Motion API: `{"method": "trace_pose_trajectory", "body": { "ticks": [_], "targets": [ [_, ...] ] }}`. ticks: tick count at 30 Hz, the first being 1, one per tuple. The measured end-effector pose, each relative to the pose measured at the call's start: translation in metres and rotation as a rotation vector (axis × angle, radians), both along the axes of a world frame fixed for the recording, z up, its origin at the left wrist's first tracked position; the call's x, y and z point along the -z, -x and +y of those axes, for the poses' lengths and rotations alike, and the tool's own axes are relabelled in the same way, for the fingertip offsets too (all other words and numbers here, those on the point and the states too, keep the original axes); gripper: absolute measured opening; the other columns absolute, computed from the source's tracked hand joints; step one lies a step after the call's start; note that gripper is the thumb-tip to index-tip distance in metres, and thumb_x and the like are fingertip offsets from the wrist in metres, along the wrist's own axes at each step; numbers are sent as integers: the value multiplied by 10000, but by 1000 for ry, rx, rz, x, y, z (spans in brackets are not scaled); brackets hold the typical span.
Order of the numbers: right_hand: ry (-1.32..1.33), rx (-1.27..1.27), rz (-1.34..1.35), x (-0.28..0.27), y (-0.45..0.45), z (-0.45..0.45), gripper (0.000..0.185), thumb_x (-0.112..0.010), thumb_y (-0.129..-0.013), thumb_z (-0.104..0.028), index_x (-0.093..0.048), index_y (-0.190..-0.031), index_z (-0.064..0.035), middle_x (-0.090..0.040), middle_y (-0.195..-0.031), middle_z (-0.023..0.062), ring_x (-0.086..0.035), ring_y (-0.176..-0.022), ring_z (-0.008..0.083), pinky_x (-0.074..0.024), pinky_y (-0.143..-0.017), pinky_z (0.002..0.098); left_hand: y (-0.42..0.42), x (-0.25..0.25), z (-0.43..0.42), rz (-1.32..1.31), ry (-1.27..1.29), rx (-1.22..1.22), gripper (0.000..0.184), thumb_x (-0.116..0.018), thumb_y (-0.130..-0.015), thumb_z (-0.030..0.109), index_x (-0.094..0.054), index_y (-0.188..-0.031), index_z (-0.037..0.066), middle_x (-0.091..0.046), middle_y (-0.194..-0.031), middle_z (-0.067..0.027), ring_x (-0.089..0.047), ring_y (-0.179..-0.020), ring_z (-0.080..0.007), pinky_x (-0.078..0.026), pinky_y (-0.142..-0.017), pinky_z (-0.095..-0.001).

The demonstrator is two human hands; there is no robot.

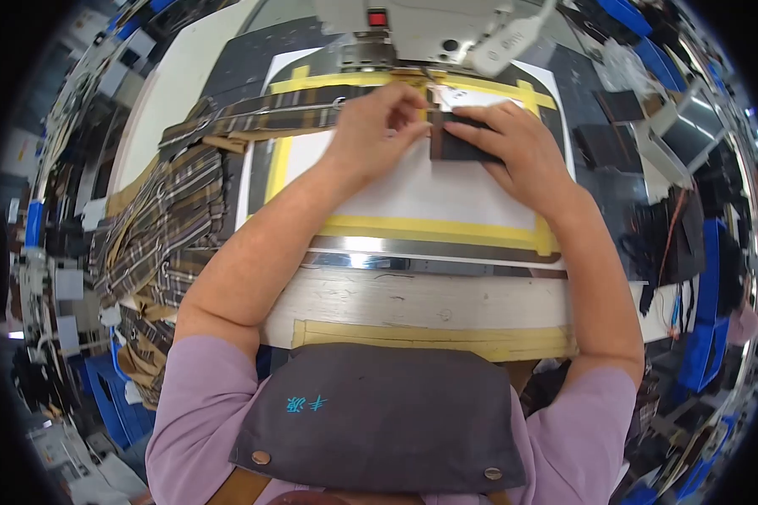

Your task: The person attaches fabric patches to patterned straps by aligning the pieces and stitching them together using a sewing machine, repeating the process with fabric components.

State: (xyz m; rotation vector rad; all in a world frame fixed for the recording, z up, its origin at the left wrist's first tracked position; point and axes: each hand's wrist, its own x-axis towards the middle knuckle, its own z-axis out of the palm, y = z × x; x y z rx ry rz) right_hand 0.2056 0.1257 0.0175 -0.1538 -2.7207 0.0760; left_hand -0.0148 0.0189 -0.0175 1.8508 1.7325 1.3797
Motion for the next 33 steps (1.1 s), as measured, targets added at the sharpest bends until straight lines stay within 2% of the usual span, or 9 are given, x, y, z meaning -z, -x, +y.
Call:
{"method": "trace_pose_trajectory", "body": {
  "ticks": [2,4,13,18,21,25,28,31,33],
  "targets": [
    [11,31,0,9,3,19,605,-702,-700,36,-675,-1272,-158,-628,-1323,60,-586,-1133,311,-472,-972,428,11,-2,0,399,-116,-144,186,-746,-831,108,-689,-996,42,-714,-928,-119,-703,-834,-284,-559,-771,-368],
    [-25,49,23,15,11,32,569,-697,-726,39,-712,-1243,-199,-650,-1303,40,-588,-1154,291,-472,-981,418,21,4,1,394,54,-138,195,-741,-829,124,-708,-994,25,-713,-999,-133,-689,-928,-325,-552,-835,-385],
    [-116,12,83,33,33,55,430,-714,-772,-28,-775,-1144,-235,-690,-1247,-44,-586,-1161,217,-464,-956,379,22,0,-1,425,96,-75,267,-714,-835,117,-688,-1073,-1,-698,-1115,-171,-674,-1027,-347,-535,-921,-416],
    [-147,10,97,36,34,54,436,-687,-790,-8,-779,-1146,-243,-694,-1249,-68,-590,-1131,214,-464,-944,376,9,-15,-9,473,186,-6,408,-716,-837,201,-670,-1227,90,-605,-1258,-156,-612,-1147,-341,-504,-987,-444],
    [-42,10,97,39,34,55,427,-677,-798,-10,-782,-1144,-237,-702,-1234,-69,-593,-1110,217,-467,-937,374,7,-17,-13,537,237,54,460,-716,-851,268,-663,-1292,147,-548,-1309,-139,-580,-1184,-341,-496,-1006,-445],
    [-54,9,86,37,35,52,420,-699,-781,16,-780,-1146,-174,-720,-1205,16,-616,-1148,251,-464,-970,410,8,-17,-13,583,256,71,488,-730,-859,314,-659,-1315,156,-532,-1329,-140,-587,-1164,-354,-497,-1006,-445],
    [-81,4,101,37,38,52,401,-685,-783,-2,-788,-1129,-177,-732,-1172,-2,-624,-1094,239,-477,-948,387,4,-21,-13,593,348,61,519,-717,-854,382,-649,-1320,166,-534,-1296,-170,-607,-1182,-358,-372,-1138,-626],
    [-89,10,92,44,41,61,360,-643,-822,-80,-803,-1103,-239,-741,-1152,-73,-621,-1023,206,-486,-915,349,4,-22,-13,576,309,93,538,-729,-849,389,-640,-1322,147,-532,-1286,-177,-593,-1196,-383,-382,-1120,-640],
    [-58,-33,113,48,42,66,335,-640,-824,-128,-806,-1089,-246,-742,-1146,-64,-623,-1045,199,-490,-896,359,3,-26,-14,585,300,97,530,-756,-837,353,-645,-1306,131,-531,-1318,-181,-591,-1183,-385,-459,-1042,-523]
  ]
}}
